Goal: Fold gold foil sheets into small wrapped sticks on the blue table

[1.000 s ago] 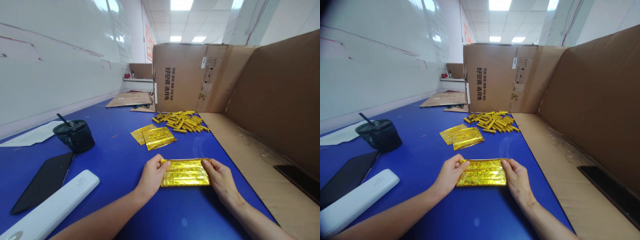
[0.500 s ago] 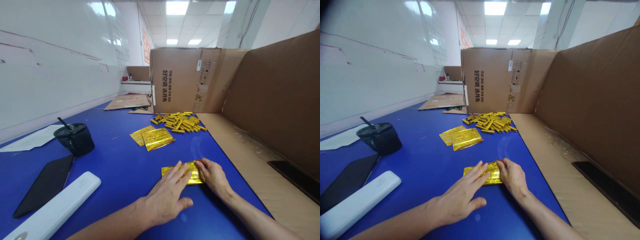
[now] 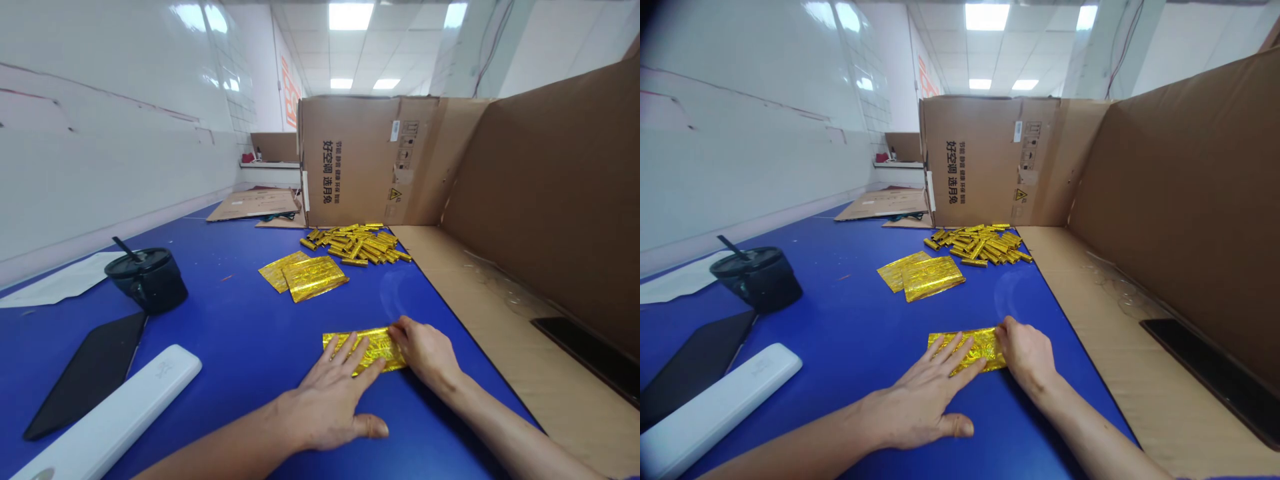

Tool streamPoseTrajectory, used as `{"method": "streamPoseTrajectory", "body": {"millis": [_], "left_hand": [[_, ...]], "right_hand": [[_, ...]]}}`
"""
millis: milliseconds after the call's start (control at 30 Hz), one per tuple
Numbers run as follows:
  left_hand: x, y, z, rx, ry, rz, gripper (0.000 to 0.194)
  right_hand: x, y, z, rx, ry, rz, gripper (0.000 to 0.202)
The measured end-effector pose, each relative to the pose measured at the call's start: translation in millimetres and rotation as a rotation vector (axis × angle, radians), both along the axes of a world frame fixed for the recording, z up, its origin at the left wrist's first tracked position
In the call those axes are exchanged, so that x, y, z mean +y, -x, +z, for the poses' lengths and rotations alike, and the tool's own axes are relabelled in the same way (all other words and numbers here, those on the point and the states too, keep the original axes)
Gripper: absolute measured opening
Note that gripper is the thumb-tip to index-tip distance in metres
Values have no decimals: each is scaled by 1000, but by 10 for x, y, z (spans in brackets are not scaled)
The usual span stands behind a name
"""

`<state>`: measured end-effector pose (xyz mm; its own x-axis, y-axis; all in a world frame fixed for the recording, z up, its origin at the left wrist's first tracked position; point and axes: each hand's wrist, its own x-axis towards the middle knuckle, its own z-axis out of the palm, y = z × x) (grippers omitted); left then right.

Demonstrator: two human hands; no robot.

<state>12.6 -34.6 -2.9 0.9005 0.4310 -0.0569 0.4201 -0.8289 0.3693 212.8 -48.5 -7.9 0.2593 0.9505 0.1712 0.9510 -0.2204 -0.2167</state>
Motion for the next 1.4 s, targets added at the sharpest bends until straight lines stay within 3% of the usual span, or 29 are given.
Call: {"method": "streamPoseTrajectory", "body": {"millis": [100,167,233,300,367,433,633,900,1100,1233,1400], "left_hand": [[4,-1,-13,-3,3,2,75],[6,-3,-26,-9,1,4,75],[3,-7,-37,-21,-3,2,75],[-5,-11,-43,-39,-7,5,75],[-14,-16,-42,-50,-12,0,74],[-19,-23,-40,-48,-22,-7,73],[-7,-34,-34,-11,-33,17,80],[-4,-20,-25,45,-63,38,81],[1,29,-39,93,-77,60,85],[-7,155,47,160,-73,53,85],[-37,245,259,296,-24,92,92]], "right_hand": [[-24,-22,54,-43,-18,-60,22],[-73,18,98,-46,-100,14,25],[-143,115,130,6,-196,255,29],[-217,238,138,112,-176,540,33],[-275,340,122,191,-65,687,41],[-302,383,92,221,42,748,54],[-248,283,28,190,162,745,70],[-152,152,-28,32,152,646,69],[-147,131,-20,-3,180,654,69],[-155,147,12,-24,184,659,72],[-155,157,30,-28,199,652,73]]}}
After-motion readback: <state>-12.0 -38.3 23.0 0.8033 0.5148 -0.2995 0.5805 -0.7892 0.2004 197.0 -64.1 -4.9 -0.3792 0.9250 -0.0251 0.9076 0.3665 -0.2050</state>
